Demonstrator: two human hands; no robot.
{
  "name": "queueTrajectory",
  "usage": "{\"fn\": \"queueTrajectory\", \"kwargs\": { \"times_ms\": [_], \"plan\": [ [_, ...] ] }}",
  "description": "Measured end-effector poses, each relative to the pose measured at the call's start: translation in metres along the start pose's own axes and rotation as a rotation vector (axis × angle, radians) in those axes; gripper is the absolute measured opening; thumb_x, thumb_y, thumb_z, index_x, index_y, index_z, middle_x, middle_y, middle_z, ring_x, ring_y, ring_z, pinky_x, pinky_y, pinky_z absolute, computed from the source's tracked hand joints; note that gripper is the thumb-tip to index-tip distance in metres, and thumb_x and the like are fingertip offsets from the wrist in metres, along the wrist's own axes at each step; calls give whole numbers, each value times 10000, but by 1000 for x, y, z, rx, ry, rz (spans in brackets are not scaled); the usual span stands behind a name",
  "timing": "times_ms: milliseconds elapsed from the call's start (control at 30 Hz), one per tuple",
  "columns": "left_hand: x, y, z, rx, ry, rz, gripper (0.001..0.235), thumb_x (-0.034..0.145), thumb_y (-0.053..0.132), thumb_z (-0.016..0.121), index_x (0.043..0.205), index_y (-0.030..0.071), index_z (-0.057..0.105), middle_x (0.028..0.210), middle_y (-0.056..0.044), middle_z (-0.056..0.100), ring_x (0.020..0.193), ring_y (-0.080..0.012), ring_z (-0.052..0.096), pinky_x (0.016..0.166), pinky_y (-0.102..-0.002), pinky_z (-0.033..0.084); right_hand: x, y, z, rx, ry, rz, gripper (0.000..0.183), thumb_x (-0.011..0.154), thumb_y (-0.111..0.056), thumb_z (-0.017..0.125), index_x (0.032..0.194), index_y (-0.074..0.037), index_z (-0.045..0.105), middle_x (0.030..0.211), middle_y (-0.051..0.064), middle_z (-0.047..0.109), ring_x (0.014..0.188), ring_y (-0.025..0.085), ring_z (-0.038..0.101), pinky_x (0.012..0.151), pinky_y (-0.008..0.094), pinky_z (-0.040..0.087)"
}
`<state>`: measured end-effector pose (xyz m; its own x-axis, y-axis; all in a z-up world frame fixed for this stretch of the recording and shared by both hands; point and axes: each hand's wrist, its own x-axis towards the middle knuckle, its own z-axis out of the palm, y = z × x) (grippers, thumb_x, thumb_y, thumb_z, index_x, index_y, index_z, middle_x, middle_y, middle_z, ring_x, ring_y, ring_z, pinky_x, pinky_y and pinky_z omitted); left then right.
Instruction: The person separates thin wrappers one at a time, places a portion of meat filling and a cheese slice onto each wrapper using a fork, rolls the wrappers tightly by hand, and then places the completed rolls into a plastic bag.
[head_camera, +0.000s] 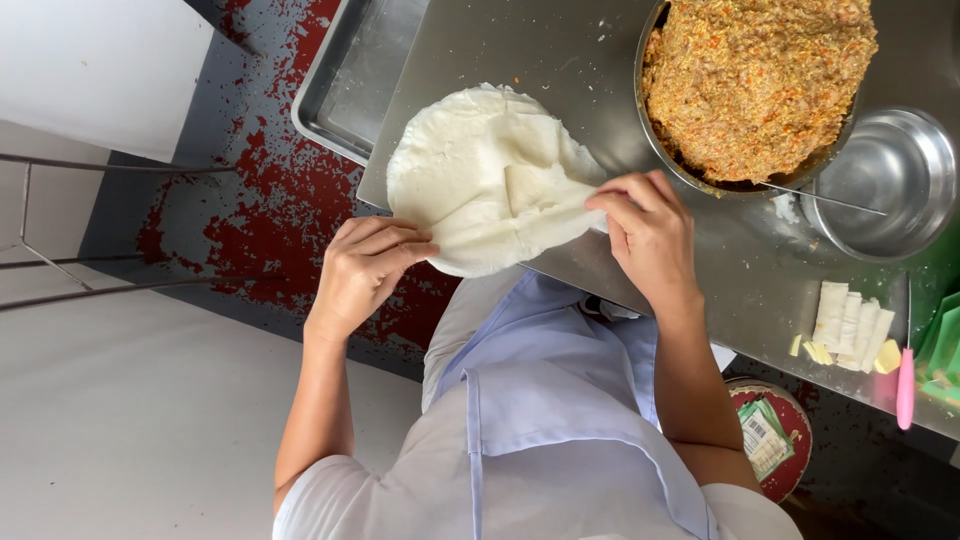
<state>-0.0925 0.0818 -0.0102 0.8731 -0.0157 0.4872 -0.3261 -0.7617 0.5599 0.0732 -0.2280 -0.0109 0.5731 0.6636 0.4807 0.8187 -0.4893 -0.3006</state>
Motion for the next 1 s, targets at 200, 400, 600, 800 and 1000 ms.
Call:
{"fn": "queueTrajectory", "kwargs": {
  "times_ms": [200, 400, 600, 800, 1000],
  "plan": [
    [-2, -3, -10, -104, -90, -114, 123, 949, 114, 717, 875, 172, 796, 880, 7, 779, 1009, -243, 733, 938, -375, 513, -3, 1, 0, -188, 60, 61, 207, 905, 72, 684, 906, -130, 729, 929, -6, 632, 911, 219, 606, 765, 332, 555],
    [0, -5, -26, -406, -15, -147, 150, 930, 9, 681, 860, 93, 785, 796, -78, 772, 839, -304, 744, 811, -415, 576, -4, -7, -11, -242, 69, 146, 232, 842, 118, 683, 859, -111, 719, 922, 22, 613, 889, 243, 643, 755, 345, 566],
    [-10, 3, -57, -372, 107, -190, 199, 988, 3, 560, 914, 24, 743, 734, -106, 687, 664, -273, 652, 668, -347, 535, 22, -31, -51, 150, -59, 215, 342, 853, 186, 562, 987, -91, 713, 930, 89, 605, 866, 364, 664, 761, 475, 569],
    [21, 54, -76, 3, 63, -242, 150, 1017, -17, 647, 919, 2, 758, 690, -124, 677, 599, -309, 671, 562, -323, 529, 91, -62, -81, 268, -556, -4, 212, 934, 27, 625, 1112, -39, 720, 925, 165, 736, 852, 339, 728, 794, 438, 592],
    [41, 55, -62, 44, -61, -196, 209, 1066, 192, 639, 930, 42, 692, 808, -12, 683, 498, -111, 451, 515, -280, 382, 154, -7, -41, -160, -191, -38, 231, 924, -130, 816, 1103, -103, 672, 1088, 129, 719, 923, 369, 692, 666, 528, 506]
  ]
}}
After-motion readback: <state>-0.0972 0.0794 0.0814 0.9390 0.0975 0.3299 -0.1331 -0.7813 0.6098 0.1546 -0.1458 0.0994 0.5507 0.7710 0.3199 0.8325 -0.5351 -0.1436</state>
